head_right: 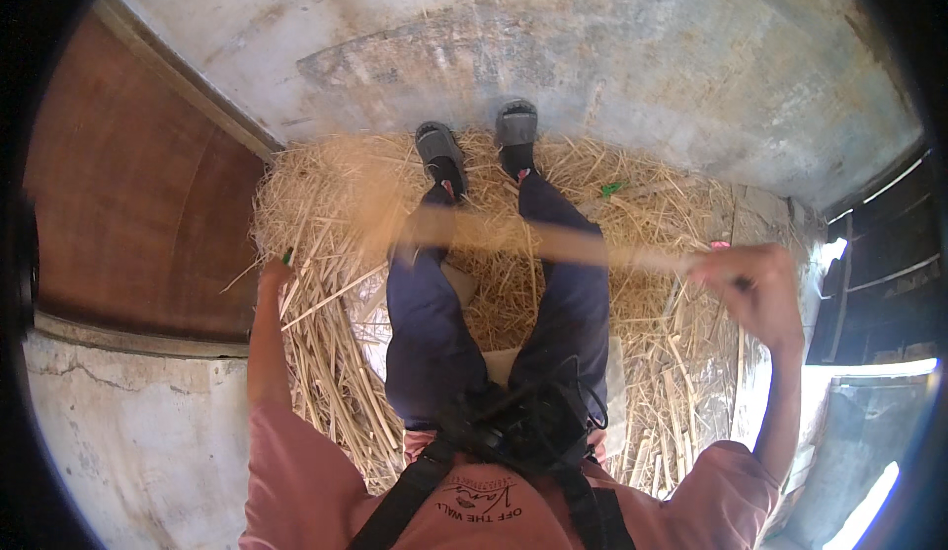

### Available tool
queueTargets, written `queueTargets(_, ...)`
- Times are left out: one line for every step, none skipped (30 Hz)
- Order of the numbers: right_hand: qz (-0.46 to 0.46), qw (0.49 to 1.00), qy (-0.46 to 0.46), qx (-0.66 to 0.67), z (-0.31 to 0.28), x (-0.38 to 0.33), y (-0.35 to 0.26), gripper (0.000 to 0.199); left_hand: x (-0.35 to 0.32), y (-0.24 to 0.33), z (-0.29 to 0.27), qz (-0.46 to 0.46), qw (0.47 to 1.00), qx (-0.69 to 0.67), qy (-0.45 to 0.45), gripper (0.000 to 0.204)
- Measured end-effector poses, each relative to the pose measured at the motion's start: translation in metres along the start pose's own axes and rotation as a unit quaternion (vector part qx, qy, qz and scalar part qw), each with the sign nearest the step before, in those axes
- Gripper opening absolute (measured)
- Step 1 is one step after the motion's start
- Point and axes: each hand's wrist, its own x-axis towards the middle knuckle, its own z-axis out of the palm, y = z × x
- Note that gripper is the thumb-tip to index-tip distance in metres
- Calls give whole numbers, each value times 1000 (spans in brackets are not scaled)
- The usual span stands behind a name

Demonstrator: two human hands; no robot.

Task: The person is using a utility knife to trim and shape a bundle of dried straw fibers while holding them by hand, then uses a single long straw to wrap and bind the bundle into a broom head.

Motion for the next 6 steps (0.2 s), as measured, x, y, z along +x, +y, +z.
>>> queueTargets(-38,992,-91,79,-3,-3,-1,17,2,-14,5,-13,1000,2,-18,43)
queueTargets(-40,977,-189,89,-4,7,-20,14,1,-39,7,-36,999,5,-33,43)
queueTargets(-41,983,-178,26,-6,6,-26,13,6,-47,11,-45,998,4,-51,43)
queueTargets(-47,985,-164,-30,2,6,-25,12,9,-61,14,-63,997,-2,-53,44)
queueTargets(-53,984,-148,-85,16,4,-20,11,15,-72,17,-79,995,-8,-52,44)
queueTargets(-55,984,-147,-80,19,3,-20,11,22,-90,18,-100,994,-14,-49,45)
